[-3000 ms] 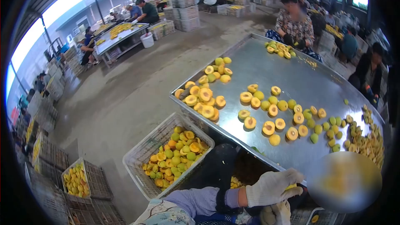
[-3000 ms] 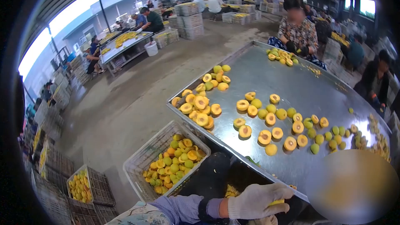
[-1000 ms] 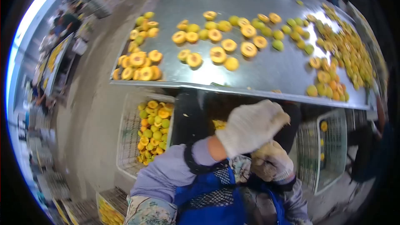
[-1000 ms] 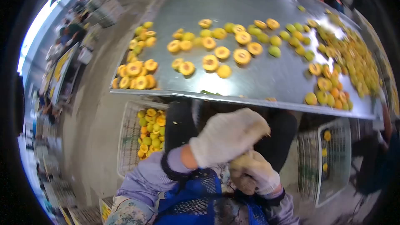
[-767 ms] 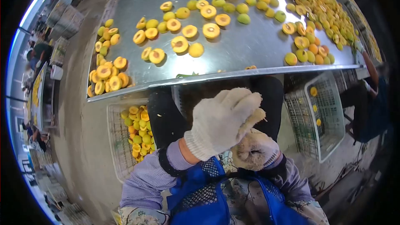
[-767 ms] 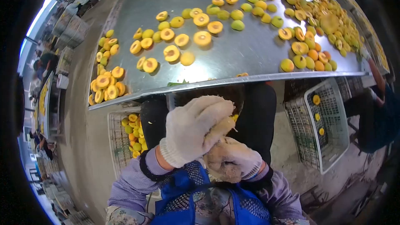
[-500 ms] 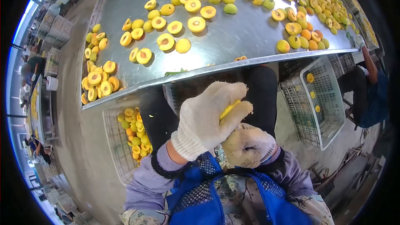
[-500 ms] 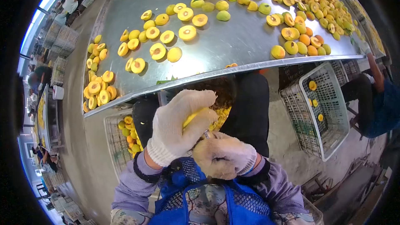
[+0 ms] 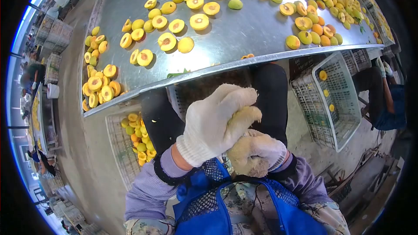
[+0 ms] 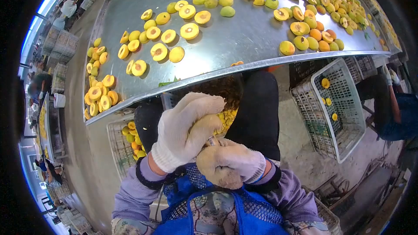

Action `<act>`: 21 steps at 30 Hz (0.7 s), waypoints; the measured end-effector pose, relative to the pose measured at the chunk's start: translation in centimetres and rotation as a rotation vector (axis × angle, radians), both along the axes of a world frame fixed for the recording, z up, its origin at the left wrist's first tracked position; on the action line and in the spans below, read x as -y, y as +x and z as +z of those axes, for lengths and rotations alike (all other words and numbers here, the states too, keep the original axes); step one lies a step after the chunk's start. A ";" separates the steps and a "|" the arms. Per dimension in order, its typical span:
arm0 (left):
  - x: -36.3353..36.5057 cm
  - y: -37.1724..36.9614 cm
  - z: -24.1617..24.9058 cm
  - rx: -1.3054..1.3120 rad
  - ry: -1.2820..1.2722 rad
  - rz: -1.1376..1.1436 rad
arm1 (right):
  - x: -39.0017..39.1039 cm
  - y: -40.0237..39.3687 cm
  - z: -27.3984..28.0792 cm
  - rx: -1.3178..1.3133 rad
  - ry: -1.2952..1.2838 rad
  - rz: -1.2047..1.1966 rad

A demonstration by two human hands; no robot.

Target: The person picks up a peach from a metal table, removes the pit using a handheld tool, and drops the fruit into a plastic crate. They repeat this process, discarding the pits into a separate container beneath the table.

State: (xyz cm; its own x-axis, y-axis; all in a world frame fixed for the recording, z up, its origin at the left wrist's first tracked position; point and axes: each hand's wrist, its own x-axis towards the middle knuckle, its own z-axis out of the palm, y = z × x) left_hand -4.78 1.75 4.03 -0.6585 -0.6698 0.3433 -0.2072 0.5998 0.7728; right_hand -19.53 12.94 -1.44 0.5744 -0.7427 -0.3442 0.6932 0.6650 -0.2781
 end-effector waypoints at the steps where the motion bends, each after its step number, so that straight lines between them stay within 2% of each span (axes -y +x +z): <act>1: 0.2 0.1 0.0 0.017 0.136 -0.061 | 0.0 0.1 -0.2 0.031 -0.003 -0.004; 2: 0.2 0.0 -0.2 0.017 0.137 -0.062 | -0.1 -0.1 0.0 0.032 -0.001 -0.004; 4: 0.2 -0.1 -0.9 -0.107 0.015 -0.087 | -0.1 -0.3 0.9 -0.222 -0.117 0.013; 5: 0.2 -0.2 -0.8 -0.108 0.017 -0.088 | -0.1 -0.3 0.8 -0.223 -0.115 0.012; 7: 0.3 -0.5 -0.1 0.046 -0.019 -0.057 | -0.1 -0.2 0.4 -0.005 -0.010 -0.073; 8: 0.3 -0.7 0.3 0.044 -0.019 -0.056 | 0.1 -0.3 0.1 -0.007 -0.011 -0.072; 10: 0.3 -1.0 0.9 0.168 0.218 0.016 | 0.5 -0.6 -0.6 -0.049 -0.113 0.067; 11: 0.2 -1.1 1.0 0.169 0.221 0.018 | 0.4 -0.4 -0.5 -0.046 -0.110 0.070; 13: 0.2 -1.5 1.1 0.139 0.031 0.049 | 0.3 -0.2 -0.2 -0.059 -0.087 -0.055; 14: 0.3 -1.5 0.8 0.137 0.031 0.048 | 0.4 -0.3 -0.2 -0.061 -0.087 -0.055; 16: 0.7 -1.3 -0.1 -0.068 -0.289 -0.047 | 0.5 -0.5 -0.3 -0.093 -0.094 -0.017; 17: 0.8 -1.2 -0.3 -0.068 -0.288 -0.046 | 0.5 -0.6 -0.4 -0.108 -0.097 0.003; 19: 1.0 -1.2 -0.6 0.091 0.091 -0.025 | 0.8 -0.7 -0.5 -0.136 -0.106 0.039; 20: 1.2 -1.3 -0.5 0.091 0.092 -0.025 | 0.9 -0.9 -0.7 -0.135 -0.104 0.039; 21: 1.4 -1.5 -0.3 0.090 0.229 -0.013 | 1.0 -1.1 -0.9 -0.066 -0.113 0.046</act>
State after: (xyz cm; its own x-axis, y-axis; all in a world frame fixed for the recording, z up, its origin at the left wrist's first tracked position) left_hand -6.28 0.40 3.72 -0.6888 -0.7144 0.1230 -0.2743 0.4139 0.8680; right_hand -20.62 11.91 -2.34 0.5877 -0.7520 -0.2985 0.6401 0.6578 -0.3970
